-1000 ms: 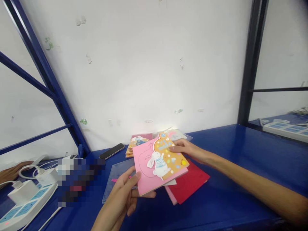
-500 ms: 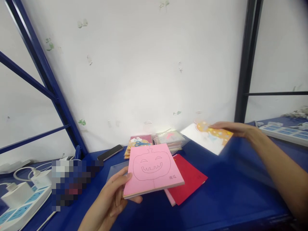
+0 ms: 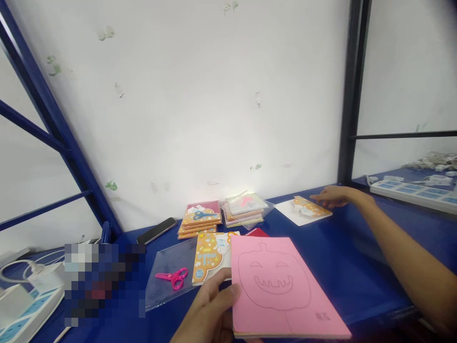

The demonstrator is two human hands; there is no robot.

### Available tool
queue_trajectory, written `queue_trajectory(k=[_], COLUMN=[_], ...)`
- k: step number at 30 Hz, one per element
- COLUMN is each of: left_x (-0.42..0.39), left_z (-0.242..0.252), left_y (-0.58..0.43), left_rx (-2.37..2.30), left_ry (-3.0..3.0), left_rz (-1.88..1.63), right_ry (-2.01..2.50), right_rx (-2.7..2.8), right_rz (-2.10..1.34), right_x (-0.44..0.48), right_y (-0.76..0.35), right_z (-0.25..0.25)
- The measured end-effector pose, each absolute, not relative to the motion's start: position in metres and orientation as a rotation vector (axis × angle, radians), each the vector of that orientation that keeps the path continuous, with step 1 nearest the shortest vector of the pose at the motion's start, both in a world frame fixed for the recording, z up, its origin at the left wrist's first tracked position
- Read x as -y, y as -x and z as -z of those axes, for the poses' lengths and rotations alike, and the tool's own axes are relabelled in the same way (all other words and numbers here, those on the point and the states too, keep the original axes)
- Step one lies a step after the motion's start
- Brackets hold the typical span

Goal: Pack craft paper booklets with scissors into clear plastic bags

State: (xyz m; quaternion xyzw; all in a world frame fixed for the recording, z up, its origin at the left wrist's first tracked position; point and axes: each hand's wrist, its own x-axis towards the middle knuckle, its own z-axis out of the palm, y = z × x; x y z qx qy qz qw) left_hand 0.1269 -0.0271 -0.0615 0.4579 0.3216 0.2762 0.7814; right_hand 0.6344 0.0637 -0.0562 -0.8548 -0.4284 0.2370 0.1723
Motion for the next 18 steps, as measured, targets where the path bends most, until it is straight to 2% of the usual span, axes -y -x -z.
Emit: queue_trajectory(k=[4, 9, 12, 15, 18], left_x=[0.03, 0.016, 0.005, 0.005, 0.016], left_z=[0.066, 0.048, 0.041, 0.04, 0.037], left_y=[-0.144, -0.196, -0.222, -0.214, -0.175], left_rx=[-0.647, -0.661, -0.799, -1.102, -1.078], left_ry=[-1.0, -1.288, -1.489, -1.724, -1.818], left_rz=[-0.546, -0.606, -0.518, -0.588, -0.601], right_ry=[2.424, 2.414, 2.436, 2.469, 2.484], right_rx=[1.112, 1.07, 1.069, 1.071, 1.095], right_rz=[-0.705, -0.773, -0.835, -0.844, -0.794], right_x=[-0.066, -0.067, -0.066, -0.065, -0.064], right_y=[-0.643, -0.644, -0.641, -0.639, -0.638], right_z=[0.057, 0.06, 0.062, 0.063, 0.066])
